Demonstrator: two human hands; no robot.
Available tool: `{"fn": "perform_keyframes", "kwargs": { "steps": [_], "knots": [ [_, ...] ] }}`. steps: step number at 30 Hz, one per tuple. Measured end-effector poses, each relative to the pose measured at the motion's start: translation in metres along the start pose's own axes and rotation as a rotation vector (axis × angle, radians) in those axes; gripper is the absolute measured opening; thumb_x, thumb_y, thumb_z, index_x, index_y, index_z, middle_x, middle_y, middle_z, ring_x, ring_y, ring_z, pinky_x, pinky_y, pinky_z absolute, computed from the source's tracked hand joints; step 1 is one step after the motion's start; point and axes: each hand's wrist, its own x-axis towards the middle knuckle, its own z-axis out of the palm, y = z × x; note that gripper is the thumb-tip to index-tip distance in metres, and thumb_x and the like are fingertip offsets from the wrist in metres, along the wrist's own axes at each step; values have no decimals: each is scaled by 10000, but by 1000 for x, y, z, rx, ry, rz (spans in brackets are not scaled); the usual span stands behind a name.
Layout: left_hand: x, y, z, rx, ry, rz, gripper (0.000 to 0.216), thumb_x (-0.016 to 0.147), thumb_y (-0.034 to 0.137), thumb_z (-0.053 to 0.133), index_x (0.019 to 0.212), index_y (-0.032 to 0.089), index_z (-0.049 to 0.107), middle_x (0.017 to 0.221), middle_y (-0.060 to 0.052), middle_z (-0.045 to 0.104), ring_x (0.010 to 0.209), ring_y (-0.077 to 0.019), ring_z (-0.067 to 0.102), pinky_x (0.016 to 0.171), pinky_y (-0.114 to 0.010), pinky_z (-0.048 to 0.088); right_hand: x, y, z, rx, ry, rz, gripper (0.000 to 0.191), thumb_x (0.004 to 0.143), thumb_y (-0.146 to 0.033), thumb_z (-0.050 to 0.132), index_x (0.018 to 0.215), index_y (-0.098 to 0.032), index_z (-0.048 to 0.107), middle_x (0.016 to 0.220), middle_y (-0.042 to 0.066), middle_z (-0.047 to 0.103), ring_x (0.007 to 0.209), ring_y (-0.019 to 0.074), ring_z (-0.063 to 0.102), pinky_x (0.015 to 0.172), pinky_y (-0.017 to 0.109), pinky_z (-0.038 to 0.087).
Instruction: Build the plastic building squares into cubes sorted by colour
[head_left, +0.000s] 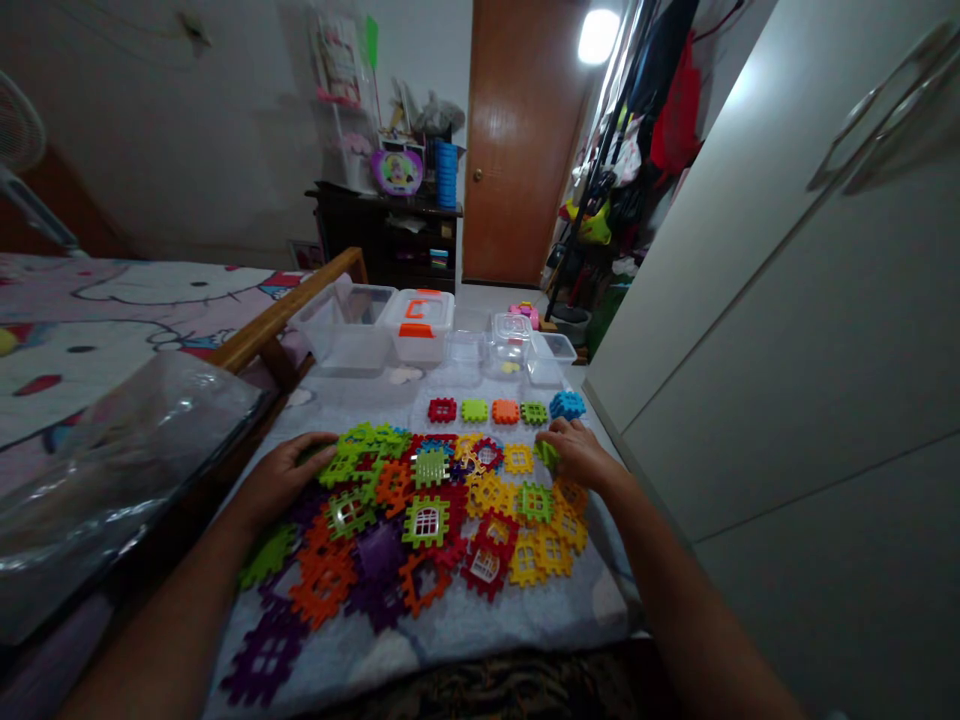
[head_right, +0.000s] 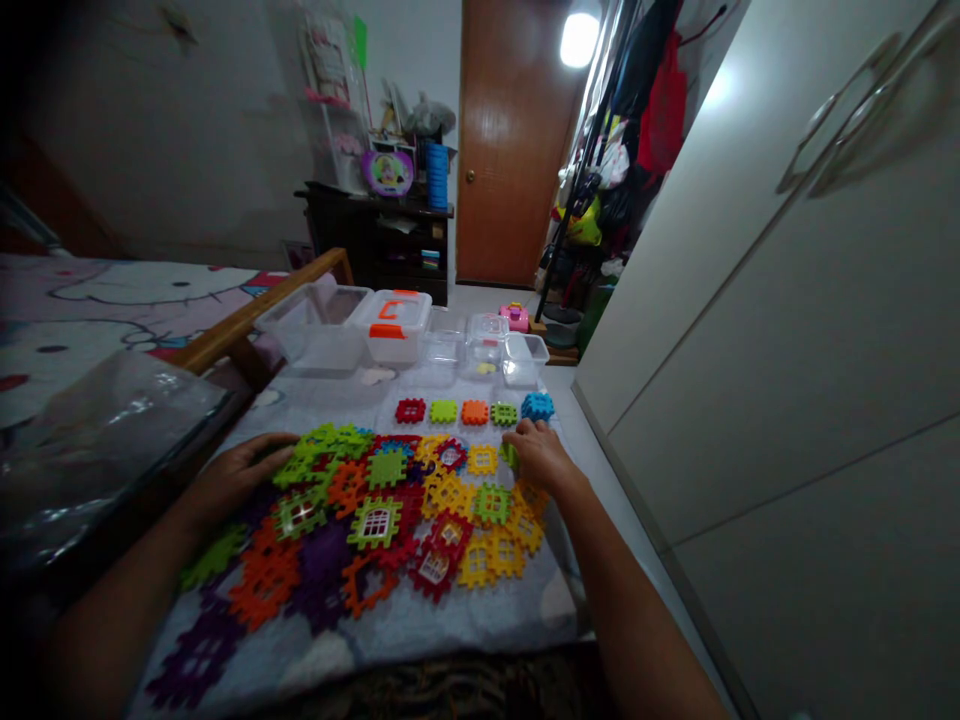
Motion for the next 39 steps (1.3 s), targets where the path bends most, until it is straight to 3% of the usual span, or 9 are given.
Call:
{"fn": "perform_keyframes", "kwargs": {
  "steps": [5, 9, 15, 20, 24, 35, 39],
  "knots": [
    [-1, 5, 0, -5, 25, -9, 575, 737, 666, 545, 1047, 210, 710, 1074, -64, 739, 970, -291, 686, 917, -356, 517, 2, 1, -7, 17, 35, -29, 510, 646, -250, 775, 1137, -206, 644, 1148, 125, 571, 998, 284, 507, 845, 373, 415],
    [-1, 6, 0, -4, 34, 12, 553, 738, 655, 557, 1037, 219, 718, 1052, -59, 745, 970, -294, 683, 921, -354, 513, 7, -5, -17, 132, 136, -63, 482, 695, -279, 737, 1144, -162, 606, 1101, 115, 589, 1001, 253, 525, 897, 356, 417],
    [-1, 2, 2, -40, 35, 15, 568, 746, 662, 557, 1042, 204, 717, 1027, -60, 744, 955, -288, 683, 914, -362, 515, 55, -33, -29, 130, 258, -124, 433, 758, -342, 678, 1142, -153, 616, 1071, 118, 628, 1004, 257, 551, 903, 351, 412],
    [-1, -3, 5, -66, 23, 19, 588, 761, 661, 553, 1084, 192, 700, 1114, -78, 721, 1046, -289, 649, 951, -369, 490, 103, -56, -32, 28, 174, -135, 469, 756, -398, 680, 1164, -170, 632, 1125, 120, 630, 1038, 272, 552, 909, 353, 400],
    [-2, -2, 5, -78, 21, 16, 585, 763, 666, 551, 1080, 197, 697, 1114, -73, 718, 1057, -284, 645, 973, -370, 474, 123, -64, -33, -30, 62, -104, 488, 756, -428, 685, 1179, -191, 634, 1168, 113, 630, 1060, 270, 556, 881, 328, 406],
    [-2, -1, 5, -94, 15, -10, 599, 753, 665, 565, 1095, 189, 686, 1130, -83, 709, 1057, -290, 646, 1000, -391, 457, 130, -72, -29, -43, 13, -93, 422, 747, -380, 689, 1123, -191, 656, 1138, 120, 645, 1055, 283, 562, 870, 339, 411],
    [-3, 2, 3, -94, 5, -8, 600, 760, 663, 564, 1099, 183, 684, 1133, -90, 708, 1067, -293, 642, 1008, -398, 450, 127, -74, -30, -18, 27, -79, 519, 745, -369, 708, 1223, -191, 611, 1194, 127, 620, 1098, 289, 552, 891, 355, 421]
  ]
}}
